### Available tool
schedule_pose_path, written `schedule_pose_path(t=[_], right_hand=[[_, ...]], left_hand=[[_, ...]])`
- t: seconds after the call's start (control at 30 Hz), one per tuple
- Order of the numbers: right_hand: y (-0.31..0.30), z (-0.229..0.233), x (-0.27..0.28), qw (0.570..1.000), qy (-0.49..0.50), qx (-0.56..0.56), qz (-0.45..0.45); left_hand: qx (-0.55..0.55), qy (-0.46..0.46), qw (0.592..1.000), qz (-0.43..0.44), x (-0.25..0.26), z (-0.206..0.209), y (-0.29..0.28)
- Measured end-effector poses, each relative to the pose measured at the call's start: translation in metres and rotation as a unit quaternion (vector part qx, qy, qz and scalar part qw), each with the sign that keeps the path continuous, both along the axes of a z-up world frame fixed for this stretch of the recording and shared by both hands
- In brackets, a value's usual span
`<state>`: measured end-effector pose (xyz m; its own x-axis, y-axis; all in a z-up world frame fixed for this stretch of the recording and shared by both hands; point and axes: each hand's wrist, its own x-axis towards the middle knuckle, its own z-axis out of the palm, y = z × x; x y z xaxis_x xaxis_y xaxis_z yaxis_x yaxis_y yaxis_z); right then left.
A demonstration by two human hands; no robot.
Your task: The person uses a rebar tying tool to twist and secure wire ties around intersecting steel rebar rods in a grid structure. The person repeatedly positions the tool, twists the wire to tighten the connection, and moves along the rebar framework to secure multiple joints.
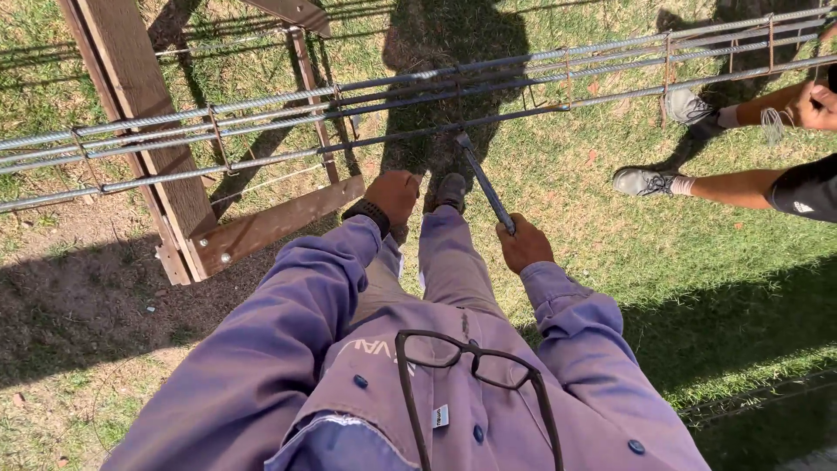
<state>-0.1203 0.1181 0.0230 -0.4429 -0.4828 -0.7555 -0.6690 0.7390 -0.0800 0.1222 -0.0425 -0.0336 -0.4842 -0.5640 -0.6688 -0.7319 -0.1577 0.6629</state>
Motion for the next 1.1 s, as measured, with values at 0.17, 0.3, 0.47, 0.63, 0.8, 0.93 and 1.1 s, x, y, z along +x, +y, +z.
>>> schedule_pose_path(t=[0.17,0.3,0.47,0.63,0.8,0.93,1.1], right_hand=[[0.027,-0.006,-0.023,0.943,-0.27,-0.077,-0.178],[0.009,0.059,-0.011,0.968,-0.229,-0.021,-0.1],[-0.008,0.098,-0.01,0.969,-0.242,0.037,-0.037],[-0.04,0.074,-0.043,0.954,-0.284,0.012,-0.098],[-0.048,0.085,-0.06,0.959,-0.268,0.089,-0.008],[-0.055,0.062,-0.081,0.946,-0.314,0.072,-0.037],[-0.068,0.071,-0.105,0.942,-0.327,0.058,-0.043]], left_hand=[[-0.042,-0.104,0.993,-0.018,0.047,-0.003,-0.002],[0.002,-0.108,0.993,0.048,0.102,-0.048,0.029],[0.081,-0.166,0.974,0.131,0.141,0.008,0.057],[0.117,-0.174,0.961,0.179,0.148,0.021,0.082],[0.116,-0.17,0.944,0.259,0.131,0.013,0.115],[0.107,-0.14,0.929,0.325,0.094,0.003,0.135],[0.071,-0.132,0.921,0.359,0.042,0.016,0.156]])
